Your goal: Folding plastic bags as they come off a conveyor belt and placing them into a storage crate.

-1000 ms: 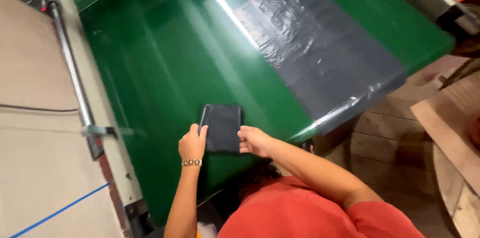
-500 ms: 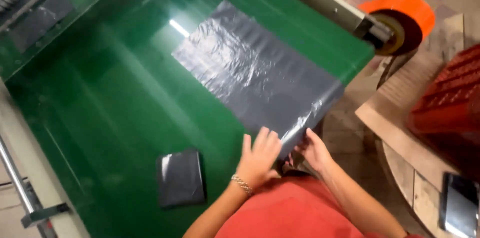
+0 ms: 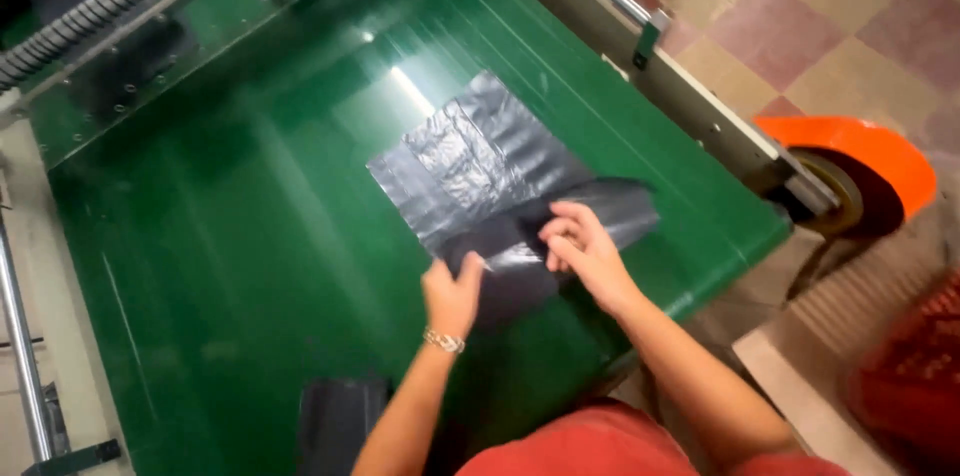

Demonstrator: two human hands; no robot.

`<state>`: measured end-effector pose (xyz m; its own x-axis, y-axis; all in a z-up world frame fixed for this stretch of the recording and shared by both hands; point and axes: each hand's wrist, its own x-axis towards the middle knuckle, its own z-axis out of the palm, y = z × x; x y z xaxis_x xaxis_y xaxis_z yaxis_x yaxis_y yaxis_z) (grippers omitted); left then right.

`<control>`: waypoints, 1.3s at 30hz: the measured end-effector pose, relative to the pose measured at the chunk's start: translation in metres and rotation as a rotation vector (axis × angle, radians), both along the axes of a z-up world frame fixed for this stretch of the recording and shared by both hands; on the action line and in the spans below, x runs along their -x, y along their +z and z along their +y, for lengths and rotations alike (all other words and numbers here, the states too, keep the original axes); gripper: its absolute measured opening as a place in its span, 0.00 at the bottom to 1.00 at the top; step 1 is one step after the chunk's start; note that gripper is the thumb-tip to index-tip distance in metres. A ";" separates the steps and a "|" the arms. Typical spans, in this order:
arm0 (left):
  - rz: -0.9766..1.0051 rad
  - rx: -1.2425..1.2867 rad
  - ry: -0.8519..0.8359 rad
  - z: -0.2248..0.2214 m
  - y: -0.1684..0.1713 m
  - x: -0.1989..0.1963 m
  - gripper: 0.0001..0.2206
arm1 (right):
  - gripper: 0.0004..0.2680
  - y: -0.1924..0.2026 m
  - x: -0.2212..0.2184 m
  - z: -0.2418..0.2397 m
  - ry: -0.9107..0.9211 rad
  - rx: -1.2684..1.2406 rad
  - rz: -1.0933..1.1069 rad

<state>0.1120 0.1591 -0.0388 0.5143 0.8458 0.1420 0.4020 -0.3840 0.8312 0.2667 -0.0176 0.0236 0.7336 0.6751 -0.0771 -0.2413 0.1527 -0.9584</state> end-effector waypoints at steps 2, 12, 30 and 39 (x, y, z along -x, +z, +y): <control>-0.042 0.063 0.082 0.064 -0.005 -0.030 0.12 | 0.18 0.000 -0.038 0.041 0.055 0.018 -0.071; 0.368 0.021 0.241 0.206 -0.045 -0.092 0.20 | 0.20 -0.061 -0.194 0.200 -0.082 0.656 -0.747; 0.312 -0.556 0.213 0.160 0.001 -0.085 0.23 | 0.21 -0.074 -0.237 0.297 0.146 1.201 -0.767; -0.439 1.182 -0.070 0.117 0.003 -0.068 0.43 | 0.04 -0.025 -0.182 0.163 0.030 0.112 -1.134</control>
